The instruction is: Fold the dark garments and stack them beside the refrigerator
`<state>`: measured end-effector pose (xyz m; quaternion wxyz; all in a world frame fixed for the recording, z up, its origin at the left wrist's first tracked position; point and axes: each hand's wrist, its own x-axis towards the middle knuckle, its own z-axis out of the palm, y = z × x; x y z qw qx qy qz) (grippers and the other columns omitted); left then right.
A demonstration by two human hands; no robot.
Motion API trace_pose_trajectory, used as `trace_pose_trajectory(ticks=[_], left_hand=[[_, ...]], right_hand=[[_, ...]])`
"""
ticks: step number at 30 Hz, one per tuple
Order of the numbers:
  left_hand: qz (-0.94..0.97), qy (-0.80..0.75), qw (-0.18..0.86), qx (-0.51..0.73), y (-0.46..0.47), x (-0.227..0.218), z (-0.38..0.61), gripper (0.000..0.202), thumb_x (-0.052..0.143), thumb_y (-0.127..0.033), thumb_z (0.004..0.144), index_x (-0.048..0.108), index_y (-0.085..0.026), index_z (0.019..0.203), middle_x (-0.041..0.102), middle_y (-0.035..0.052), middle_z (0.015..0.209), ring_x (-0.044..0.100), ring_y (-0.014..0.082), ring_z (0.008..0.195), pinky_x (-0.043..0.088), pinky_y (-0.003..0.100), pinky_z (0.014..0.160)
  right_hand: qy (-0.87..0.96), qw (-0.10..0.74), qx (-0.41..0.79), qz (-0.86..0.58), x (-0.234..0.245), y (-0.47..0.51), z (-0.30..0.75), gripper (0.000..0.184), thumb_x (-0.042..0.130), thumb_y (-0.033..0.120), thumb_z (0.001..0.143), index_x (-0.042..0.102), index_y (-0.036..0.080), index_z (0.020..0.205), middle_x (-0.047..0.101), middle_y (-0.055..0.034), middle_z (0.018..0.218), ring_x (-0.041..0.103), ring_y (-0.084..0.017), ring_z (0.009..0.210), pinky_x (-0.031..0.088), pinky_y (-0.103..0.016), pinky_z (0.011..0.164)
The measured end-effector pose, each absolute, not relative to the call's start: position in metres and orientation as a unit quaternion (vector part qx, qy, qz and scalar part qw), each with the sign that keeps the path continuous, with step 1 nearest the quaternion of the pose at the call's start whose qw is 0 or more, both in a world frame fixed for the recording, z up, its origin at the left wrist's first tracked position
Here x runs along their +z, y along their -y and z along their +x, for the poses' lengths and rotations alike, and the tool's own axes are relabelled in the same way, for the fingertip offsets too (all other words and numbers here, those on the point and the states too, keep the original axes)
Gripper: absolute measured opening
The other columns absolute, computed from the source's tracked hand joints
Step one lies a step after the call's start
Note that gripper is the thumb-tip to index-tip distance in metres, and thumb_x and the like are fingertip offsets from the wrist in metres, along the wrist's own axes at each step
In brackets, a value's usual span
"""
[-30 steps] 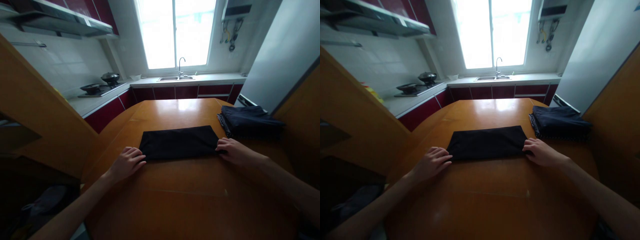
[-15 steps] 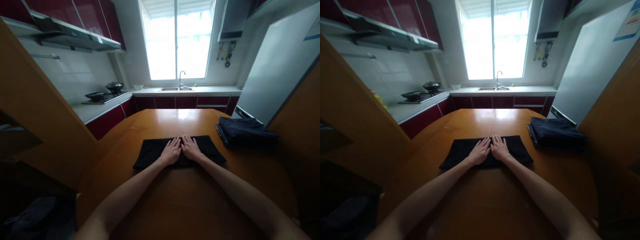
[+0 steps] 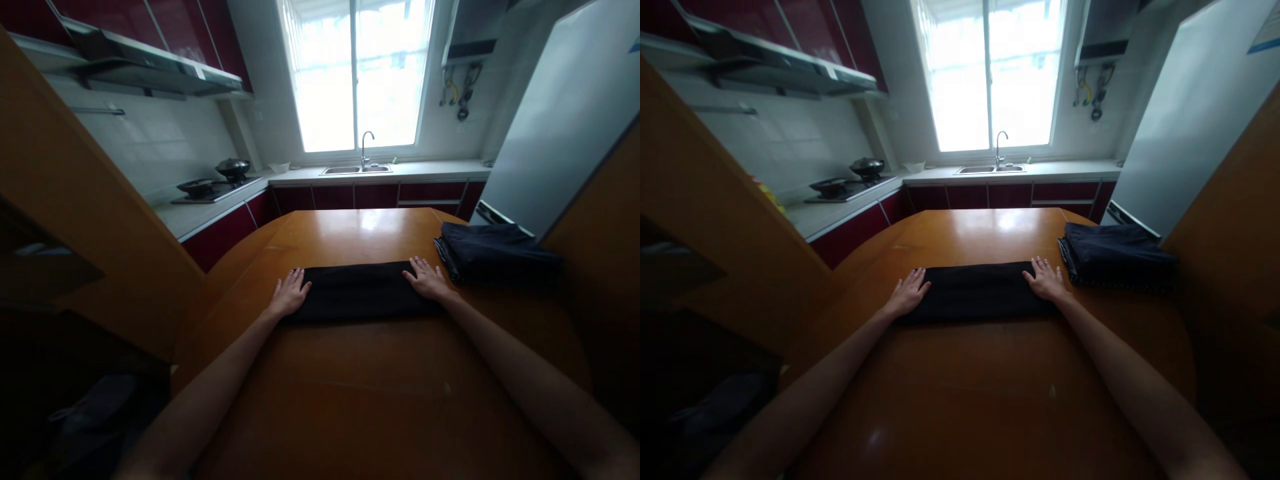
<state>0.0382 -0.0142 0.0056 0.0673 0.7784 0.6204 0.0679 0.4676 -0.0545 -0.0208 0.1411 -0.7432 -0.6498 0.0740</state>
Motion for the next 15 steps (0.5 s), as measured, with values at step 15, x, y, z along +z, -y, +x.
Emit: trace_pose_trajectory(ticks=[15], left_hand=[[0.885, -0.452, 0.05, 0.104, 0.049, 0.034, 0.178, 0.064, 0.026, -0.052, 0.104, 0.034, -0.017, 0.156, 0.029, 0.0088, 0.164, 0.022, 0.0274, 0.153, 0.02, 0.053, 0.122]], right_hand=[[0.498, 0.292, 0.159, -0.8, 0.018, 0.056, 0.494, 0.035, 0.068, 0.03, 0.083, 0.074, 0.007, 0.109, 0.073, -0.0201, 0.112, 0.068, -0.033, 0.11, 0.05, -0.033, 0.091]])
